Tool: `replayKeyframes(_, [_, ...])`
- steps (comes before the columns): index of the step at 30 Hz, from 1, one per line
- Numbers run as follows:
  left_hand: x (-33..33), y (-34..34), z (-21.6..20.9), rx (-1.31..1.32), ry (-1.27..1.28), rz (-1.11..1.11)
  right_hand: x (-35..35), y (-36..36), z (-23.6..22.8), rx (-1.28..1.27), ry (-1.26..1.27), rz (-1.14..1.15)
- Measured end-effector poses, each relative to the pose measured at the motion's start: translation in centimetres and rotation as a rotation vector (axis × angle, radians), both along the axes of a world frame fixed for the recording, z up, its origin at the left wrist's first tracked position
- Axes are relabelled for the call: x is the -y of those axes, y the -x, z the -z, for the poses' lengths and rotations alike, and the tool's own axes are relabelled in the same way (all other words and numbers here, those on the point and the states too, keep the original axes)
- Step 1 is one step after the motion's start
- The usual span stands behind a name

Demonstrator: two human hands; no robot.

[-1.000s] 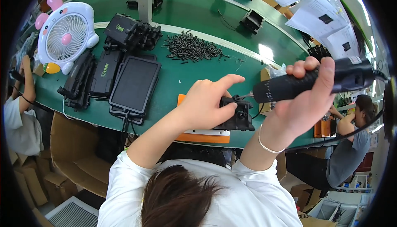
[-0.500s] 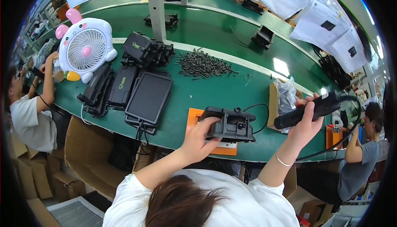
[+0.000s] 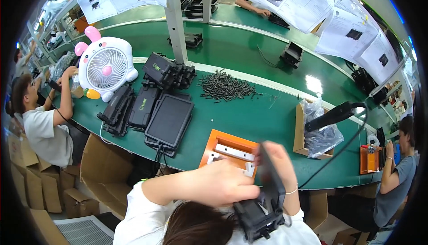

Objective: The recorder is assembling electronic components, involving plastic housings and solar panels, using an electric screwdriver.

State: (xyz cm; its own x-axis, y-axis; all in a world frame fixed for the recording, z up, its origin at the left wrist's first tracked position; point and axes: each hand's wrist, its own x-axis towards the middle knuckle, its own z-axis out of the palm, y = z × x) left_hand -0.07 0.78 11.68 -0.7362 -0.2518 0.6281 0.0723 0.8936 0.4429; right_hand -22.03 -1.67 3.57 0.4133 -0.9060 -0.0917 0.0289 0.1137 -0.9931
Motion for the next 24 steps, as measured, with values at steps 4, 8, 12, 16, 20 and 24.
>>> replayKeyframes(4, [-2.6, -3.6, -2.4, 0.369, 0.088, -0.144, -0.5, 2.5, -1.6, 0.226, 0.134, 0.164])
replayKeyframes(8, [-2.3, -5.0, -3.0, 0.469, 0.042, -0.191, 0.2, 1.1, -1.8, -0.02, 0.213, 0.283])
replayKeyframes(12, [-3.1, -4.7, -4.8, 0.572, 0.299, -0.213, 2.1, -0.7, -3.4, -0.342, 0.295, 0.076])
replayKeyframes(16, [-3.1, -4.2, -4.9, 0.616, 0.314, -0.188, 2.6, -2.9, -3.2, -0.512, 0.322, -0.119])
replayKeyframes(20, [-2.3, -5.1, -4.3, 0.539, 0.322, -0.251, 3.4, -2.4, -2.7, -0.425, 0.295, -0.009])
replayKeyframes(24, [0.4, -5.8, -3.7, 0.307, 0.092, -0.285, 3.1, -1.7, -3.3, 0.128, 0.123, 0.241])
